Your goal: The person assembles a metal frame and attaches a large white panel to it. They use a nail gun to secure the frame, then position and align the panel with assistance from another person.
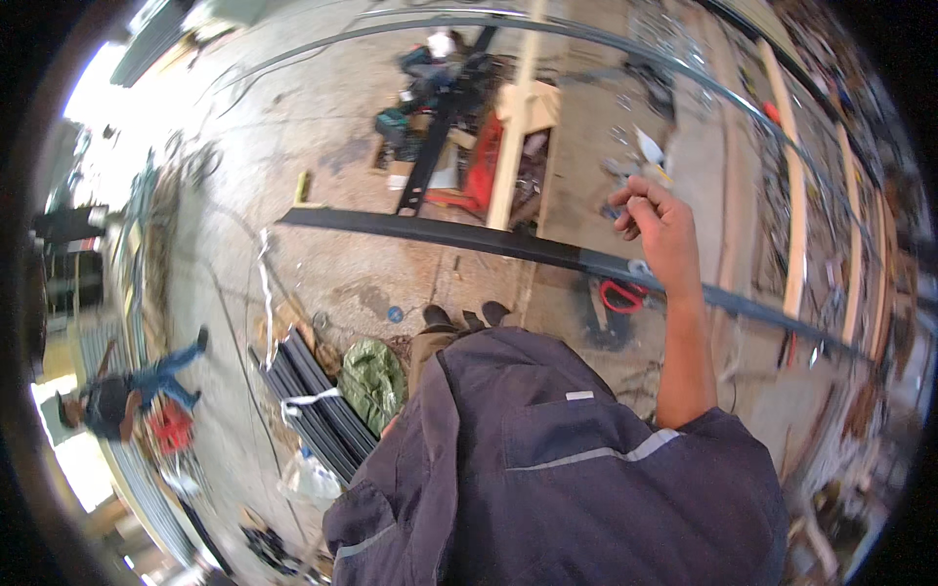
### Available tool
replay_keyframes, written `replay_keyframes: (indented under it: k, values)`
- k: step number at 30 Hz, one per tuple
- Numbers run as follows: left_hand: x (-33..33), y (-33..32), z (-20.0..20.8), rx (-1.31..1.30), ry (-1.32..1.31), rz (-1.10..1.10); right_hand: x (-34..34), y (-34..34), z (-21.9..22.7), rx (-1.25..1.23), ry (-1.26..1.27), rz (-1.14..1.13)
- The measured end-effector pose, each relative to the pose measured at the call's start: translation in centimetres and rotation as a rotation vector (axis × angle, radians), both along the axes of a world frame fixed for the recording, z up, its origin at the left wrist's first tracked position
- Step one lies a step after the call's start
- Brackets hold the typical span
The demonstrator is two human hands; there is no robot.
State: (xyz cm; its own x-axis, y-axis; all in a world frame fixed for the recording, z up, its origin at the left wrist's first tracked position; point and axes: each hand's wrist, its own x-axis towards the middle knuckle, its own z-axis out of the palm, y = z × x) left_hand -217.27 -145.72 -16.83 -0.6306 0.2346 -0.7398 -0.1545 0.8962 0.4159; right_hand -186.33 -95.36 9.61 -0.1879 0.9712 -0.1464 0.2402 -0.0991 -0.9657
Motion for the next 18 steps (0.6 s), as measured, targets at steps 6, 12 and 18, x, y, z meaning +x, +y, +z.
replay_keyframes:
  k: [6,12,18]
  values:
    - [-9.4,4.4,-3.7,-0.022,-0.05,-0.358,9.9,-5.6,-3.2,-0.054,-0.173,-0.415]
    - [-14.8,12.7,2.4,0.147,-0.207,-0.459,6.9,-11.7,-6.0,-0.15,-0.368,-0.413]
    - [-19.2,13.9,3.0,0.182,-0.26,-0.471,1.6,-11.2,-6.9,-0.117,-0.384,-0.41]
